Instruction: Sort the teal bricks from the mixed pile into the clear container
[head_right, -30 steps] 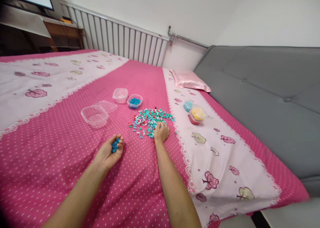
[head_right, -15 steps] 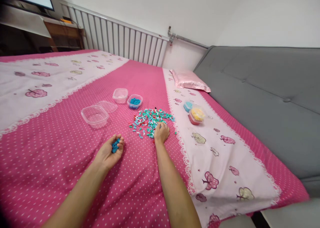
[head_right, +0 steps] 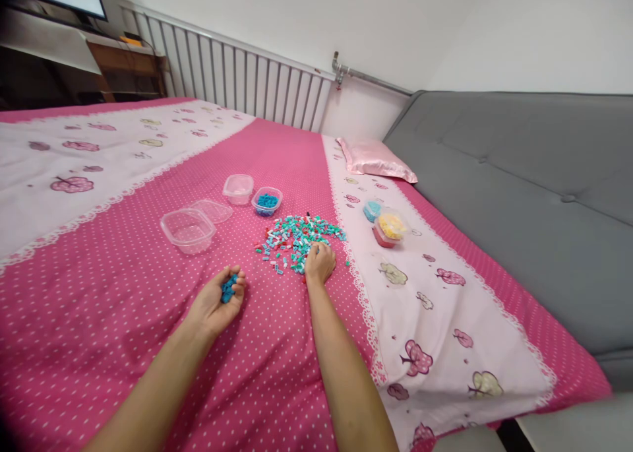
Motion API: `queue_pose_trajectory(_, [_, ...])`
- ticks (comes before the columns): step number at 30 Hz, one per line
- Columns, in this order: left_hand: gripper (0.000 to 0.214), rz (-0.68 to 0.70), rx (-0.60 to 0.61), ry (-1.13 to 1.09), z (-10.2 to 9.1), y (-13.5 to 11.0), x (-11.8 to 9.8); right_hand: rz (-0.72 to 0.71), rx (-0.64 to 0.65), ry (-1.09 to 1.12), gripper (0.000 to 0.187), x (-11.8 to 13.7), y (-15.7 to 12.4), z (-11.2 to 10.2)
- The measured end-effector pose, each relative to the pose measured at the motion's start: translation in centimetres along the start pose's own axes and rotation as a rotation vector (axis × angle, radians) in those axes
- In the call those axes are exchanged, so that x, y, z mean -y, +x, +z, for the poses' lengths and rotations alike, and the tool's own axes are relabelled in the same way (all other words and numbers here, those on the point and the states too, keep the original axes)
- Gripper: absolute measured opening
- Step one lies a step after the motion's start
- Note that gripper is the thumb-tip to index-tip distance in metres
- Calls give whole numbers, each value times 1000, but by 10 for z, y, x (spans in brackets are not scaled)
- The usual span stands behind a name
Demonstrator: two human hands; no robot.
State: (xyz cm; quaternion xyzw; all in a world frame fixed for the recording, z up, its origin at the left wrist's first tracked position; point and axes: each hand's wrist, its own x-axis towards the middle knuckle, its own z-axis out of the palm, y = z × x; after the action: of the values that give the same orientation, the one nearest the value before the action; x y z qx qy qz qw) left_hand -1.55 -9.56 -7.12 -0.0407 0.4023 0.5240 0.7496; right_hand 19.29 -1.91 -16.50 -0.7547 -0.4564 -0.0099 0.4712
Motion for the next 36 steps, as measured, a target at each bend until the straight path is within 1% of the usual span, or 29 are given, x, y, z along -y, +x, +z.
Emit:
queue_pose_trajectory(19, [26,10,-28,4,2,-2,0,0,0,4,38,0,0,0])
queue_pose_trajectory(29, [24,39,-68,0,4,-3,-1,-6,-7,3,36,0,0,0])
queue_pose_trajectory(36, [26,60,-79,-2,7,-1,-1,-4,-13,13,37,-1,0,1])
